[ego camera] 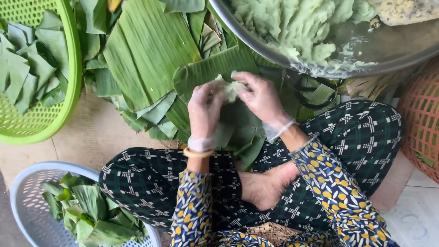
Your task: Wrapping small portions of green dough in banana leaves for food preparation.
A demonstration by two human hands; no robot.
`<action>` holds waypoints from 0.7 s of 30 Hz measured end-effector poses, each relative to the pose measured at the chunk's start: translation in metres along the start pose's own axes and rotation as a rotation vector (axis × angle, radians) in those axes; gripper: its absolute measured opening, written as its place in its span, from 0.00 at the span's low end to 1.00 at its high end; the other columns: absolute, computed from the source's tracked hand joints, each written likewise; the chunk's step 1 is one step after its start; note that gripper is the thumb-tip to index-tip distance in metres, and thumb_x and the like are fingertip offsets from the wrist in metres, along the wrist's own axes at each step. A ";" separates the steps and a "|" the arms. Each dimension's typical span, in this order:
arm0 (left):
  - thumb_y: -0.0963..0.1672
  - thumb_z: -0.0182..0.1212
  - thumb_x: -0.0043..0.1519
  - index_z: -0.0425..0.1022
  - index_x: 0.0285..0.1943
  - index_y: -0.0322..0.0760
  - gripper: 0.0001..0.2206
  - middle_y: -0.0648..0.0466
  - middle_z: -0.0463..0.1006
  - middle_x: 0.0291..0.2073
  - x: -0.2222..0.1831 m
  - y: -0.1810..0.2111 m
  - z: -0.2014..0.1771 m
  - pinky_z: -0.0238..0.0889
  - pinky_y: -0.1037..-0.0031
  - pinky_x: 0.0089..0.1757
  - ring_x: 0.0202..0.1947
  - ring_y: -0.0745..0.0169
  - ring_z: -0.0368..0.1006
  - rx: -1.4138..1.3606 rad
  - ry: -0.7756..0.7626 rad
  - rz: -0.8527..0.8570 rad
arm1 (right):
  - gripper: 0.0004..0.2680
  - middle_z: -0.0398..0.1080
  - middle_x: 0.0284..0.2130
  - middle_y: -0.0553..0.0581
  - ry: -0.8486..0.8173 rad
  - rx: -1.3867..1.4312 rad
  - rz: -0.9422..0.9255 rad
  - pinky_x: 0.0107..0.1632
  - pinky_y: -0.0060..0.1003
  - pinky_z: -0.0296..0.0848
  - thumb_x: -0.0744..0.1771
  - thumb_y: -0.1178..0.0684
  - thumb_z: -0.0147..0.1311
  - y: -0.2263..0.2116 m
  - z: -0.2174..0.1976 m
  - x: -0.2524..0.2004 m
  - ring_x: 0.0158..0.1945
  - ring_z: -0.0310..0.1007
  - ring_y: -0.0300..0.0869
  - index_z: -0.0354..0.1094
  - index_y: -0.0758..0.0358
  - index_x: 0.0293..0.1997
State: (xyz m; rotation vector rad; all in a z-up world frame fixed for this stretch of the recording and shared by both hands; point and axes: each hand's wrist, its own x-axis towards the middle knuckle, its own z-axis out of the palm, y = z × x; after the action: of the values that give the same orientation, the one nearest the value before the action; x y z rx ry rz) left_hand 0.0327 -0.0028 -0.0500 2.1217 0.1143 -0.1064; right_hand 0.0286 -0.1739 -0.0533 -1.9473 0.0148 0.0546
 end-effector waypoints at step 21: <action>0.35 0.69 0.55 0.79 0.55 0.34 0.18 0.53 0.83 0.41 -0.009 0.031 -0.046 0.72 0.79 0.40 0.36 0.68 0.77 -0.132 0.018 -0.024 | 0.05 0.76 0.41 0.64 0.151 -0.510 -0.574 0.49 0.42 0.74 0.68 0.70 0.56 -0.113 -0.064 0.005 0.42 0.74 0.50 0.75 0.75 0.46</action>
State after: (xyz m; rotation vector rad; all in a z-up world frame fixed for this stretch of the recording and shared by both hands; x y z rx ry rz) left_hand 0.0287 0.0197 0.0019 1.9906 0.1532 -0.0919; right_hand 0.0401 -0.1920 0.0749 -2.3854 -0.4987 -0.5122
